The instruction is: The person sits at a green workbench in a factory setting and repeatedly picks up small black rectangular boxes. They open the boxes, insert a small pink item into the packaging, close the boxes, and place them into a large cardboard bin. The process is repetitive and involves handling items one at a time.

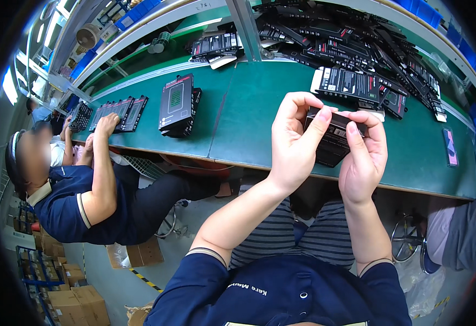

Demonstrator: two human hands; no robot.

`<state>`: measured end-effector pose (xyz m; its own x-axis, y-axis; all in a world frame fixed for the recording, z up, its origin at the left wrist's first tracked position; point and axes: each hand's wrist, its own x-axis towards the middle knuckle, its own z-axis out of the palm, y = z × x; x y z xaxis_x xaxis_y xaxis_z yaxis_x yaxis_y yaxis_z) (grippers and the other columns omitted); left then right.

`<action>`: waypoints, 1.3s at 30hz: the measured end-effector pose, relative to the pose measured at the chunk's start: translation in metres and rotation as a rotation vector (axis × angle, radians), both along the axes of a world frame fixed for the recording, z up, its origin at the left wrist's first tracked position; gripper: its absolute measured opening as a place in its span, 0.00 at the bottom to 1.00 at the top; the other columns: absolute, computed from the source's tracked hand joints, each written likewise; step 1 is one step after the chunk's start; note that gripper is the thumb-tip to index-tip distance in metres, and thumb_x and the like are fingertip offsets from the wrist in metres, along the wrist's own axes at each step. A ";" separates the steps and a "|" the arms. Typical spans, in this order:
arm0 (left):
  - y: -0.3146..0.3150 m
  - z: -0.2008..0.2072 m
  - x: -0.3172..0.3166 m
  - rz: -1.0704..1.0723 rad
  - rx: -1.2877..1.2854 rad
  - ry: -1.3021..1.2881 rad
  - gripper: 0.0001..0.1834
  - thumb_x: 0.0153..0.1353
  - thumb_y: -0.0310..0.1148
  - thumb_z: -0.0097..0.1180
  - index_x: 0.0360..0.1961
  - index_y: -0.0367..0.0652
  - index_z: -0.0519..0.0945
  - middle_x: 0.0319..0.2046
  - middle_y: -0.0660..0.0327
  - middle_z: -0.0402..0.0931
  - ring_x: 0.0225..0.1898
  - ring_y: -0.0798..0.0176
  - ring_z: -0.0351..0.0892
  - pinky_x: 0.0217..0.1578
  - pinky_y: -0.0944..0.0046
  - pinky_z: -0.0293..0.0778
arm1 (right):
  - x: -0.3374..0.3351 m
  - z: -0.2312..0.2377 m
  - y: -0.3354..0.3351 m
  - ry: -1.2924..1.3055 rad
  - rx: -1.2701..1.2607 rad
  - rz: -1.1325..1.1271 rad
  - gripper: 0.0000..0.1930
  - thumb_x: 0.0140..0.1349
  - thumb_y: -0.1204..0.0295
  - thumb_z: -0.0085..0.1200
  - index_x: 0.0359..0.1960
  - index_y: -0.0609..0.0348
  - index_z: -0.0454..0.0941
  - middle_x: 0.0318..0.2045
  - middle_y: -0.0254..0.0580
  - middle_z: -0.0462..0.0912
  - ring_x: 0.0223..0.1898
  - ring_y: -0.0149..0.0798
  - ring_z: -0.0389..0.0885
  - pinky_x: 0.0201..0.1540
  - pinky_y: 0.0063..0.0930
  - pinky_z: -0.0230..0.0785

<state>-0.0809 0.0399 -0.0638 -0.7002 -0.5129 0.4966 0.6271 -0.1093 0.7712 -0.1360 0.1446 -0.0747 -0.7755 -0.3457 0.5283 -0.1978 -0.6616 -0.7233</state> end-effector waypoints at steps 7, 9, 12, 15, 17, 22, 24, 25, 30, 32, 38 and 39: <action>-0.017 -0.024 0.000 0.362 -0.474 0.131 0.09 0.61 0.21 0.63 0.39 0.37 0.75 0.41 0.55 0.79 0.44 0.66 0.78 0.47 0.67 0.74 | -0.007 -0.044 -0.006 0.319 0.024 -0.160 0.20 0.62 0.84 0.58 0.51 0.59 0.64 0.48 0.49 0.75 0.49 0.38 0.78 0.53 0.29 0.70; -0.026 -0.019 0.009 0.520 -0.759 0.172 0.10 0.60 0.23 0.65 0.42 0.37 0.80 0.49 0.52 0.76 0.46 0.62 0.77 0.48 0.65 0.73 | -0.013 -0.070 -0.003 0.426 0.113 -0.259 0.26 0.57 0.85 0.63 0.52 0.58 0.61 0.50 0.49 0.71 0.51 0.41 0.78 0.52 0.32 0.72; -0.034 -0.026 0.019 0.607 -0.756 -0.095 0.22 0.69 0.35 0.57 0.61 0.41 0.74 0.66 0.48 0.61 0.56 0.56 0.73 0.56 0.58 0.69 | 0.001 -0.044 -0.003 0.569 0.193 -0.563 0.25 0.56 0.86 0.63 0.50 0.57 0.62 0.47 0.49 0.76 0.47 0.46 0.80 0.50 0.34 0.71; -0.033 0.015 0.051 -0.230 0.506 -0.493 0.43 0.67 0.31 0.57 0.75 0.36 0.45 0.71 0.47 0.54 0.72 0.55 0.54 0.69 0.57 0.53 | 0.009 -0.020 0.004 1.052 0.319 -0.354 0.17 0.45 0.81 0.65 0.30 0.52 0.69 0.45 0.43 0.85 0.47 0.47 0.84 0.51 0.46 0.69; -0.056 -0.001 0.061 -0.086 0.114 -0.425 0.42 0.64 0.26 0.58 0.74 0.32 0.49 0.71 0.46 0.54 0.72 0.55 0.55 0.69 0.58 0.55 | 0.008 -0.016 -0.006 1.235 0.448 -0.198 0.15 0.45 0.75 0.68 0.32 0.52 0.73 0.54 0.42 0.81 0.58 0.49 0.77 0.61 0.52 0.64; -0.159 0.024 0.089 0.817 -0.538 -0.373 0.28 0.61 0.26 0.60 0.63 0.30 0.71 0.61 0.46 0.73 0.59 0.51 0.75 0.60 0.55 0.69 | -0.058 -0.006 -0.007 1.259 1.051 -0.433 0.37 0.47 0.66 0.70 0.61 0.45 0.69 0.69 0.50 0.61 0.71 0.56 0.58 0.70 0.66 0.45; -0.206 0.029 0.109 1.195 -1.074 -0.845 0.21 0.66 0.34 0.55 0.57 0.34 0.77 0.54 0.45 0.78 0.50 0.43 0.80 0.52 0.52 0.74 | -0.094 -0.004 -0.002 1.226 1.219 -0.677 0.44 0.47 0.62 0.72 0.69 0.41 0.63 0.70 0.54 0.58 0.73 0.57 0.52 0.72 0.65 0.36; -0.213 0.031 0.108 1.245 -1.213 -1.080 0.20 0.68 0.38 0.52 0.54 0.36 0.80 0.52 0.45 0.78 0.48 0.41 0.80 0.50 0.51 0.75 | -0.110 0.001 0.004 1.180 1.355 -0.718 0.46 0.47 0.62 0.72 0.69 0.40 0.61 0.72 0.53 0.54 0.74 0.57 0.48 0.72 0.66 0.34; -0.218 0.065 0.077 0.923 -0.950 -1.465 0.47 0.51 0.63 0.63 0.61 0.37 0.70 0.53 0.36 0.75 0.56 0.35 0.76 0.56 0.46 0.71 | -0.147 0.006 0.016 1.087 1.477 -0.722 0.44 0.48 0.59 0.71 0.69 0.43 0.64 0.63 0.53 0.69 0.68 0.52 0.63 0.72 0.67 0.39; -0.237 0.060 0.072 0.797 -0.995 -1.668 0.67 0.37 0.59 0.73 0.72 0.40 0.49 0.60 0.31 0.66 0.60 0.38 0.72 0.59 0.51 0.70 | -0.146 0.010 0.017 1.081 1.460 -0.708 0.42 0.48 0.60 0.71 0.68 0.43 0.66 0.60 0.51 0.72 0.65 0.50 0.67 0.71 0.66 0.41; -0.256 0.063 0.081 0.730 -0.977 -1.721 0.59 0.38 0.43 0.72 0.73 0.41 0.55 0.62 0.34 0.66 0.61 0.38 0.70 0.62 0.51 0.67 | -0.080 -0.011 0.016 1.258 1.258 -0.967 0.17 0.64 0.69 0.50 0.55 0.53 0.76 0.51 0.50 0.76 0.53 0.54 0.75 0.60 0.53 0.65; -0.226 0.052 0.068 1.031 -1.329 -1.683 0.53 0.42 0.43 0.72 0.71 0.43 0.60 0.62 0.37 0.67 0.62 0.41 0.70 0.62 0.49 0.66 | -0.060 -0.016 0.014 1.202 1.275 -0.871 0.18 0.63 0.68 0.52 0.54 0.54 0.76 0.52 0.50 0.76 0.54 0.54 0.74 0.60 0.52 0.65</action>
